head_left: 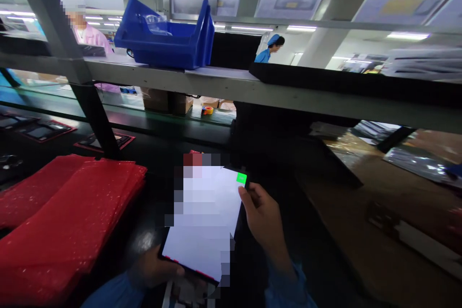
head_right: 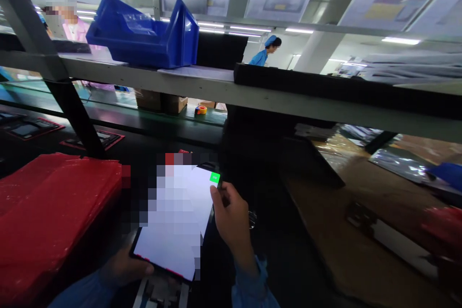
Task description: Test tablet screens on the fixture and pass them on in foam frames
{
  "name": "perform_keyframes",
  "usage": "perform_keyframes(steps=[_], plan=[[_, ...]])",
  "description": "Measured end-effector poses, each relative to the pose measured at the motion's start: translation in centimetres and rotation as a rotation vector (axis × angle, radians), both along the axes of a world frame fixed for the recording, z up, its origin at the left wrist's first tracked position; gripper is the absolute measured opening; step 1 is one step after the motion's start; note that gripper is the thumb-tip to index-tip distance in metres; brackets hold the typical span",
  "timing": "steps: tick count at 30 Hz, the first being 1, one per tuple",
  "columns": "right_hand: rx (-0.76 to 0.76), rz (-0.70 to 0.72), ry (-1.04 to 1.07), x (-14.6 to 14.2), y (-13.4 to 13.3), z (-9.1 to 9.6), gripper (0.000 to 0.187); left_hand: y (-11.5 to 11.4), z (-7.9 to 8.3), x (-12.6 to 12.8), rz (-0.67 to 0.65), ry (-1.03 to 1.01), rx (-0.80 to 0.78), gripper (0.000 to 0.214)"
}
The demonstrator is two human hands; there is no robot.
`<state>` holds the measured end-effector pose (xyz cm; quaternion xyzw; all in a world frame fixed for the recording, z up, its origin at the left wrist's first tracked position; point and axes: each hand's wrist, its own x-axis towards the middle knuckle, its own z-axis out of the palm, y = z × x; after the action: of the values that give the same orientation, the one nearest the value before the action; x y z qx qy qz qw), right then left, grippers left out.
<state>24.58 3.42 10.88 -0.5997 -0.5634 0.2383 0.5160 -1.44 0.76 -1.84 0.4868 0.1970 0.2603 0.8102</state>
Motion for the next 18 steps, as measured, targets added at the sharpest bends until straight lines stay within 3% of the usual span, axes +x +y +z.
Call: perform_keyframes(steps=[10, 13, 18], plan=[[0.002, -0.036, -0.066, 0.4, 0.3, 0.3, 0.043, -0.1, -0.4, 0.3, 0.048, -0.018, -0.053, 0.056], [0.004, -0.02, 0.002, 0.7, 0.4, 0.3, 0.046, -0.1, -0.9, 0.2, 0.045, -0.022, -0.057, 0.057], [0.08, -0.151, 0.066, 1.9, 0.7, 0.1, 0.054, -0.1, -1.7, -0.1, 0.1, 0.061, -0.02, 0.05]])
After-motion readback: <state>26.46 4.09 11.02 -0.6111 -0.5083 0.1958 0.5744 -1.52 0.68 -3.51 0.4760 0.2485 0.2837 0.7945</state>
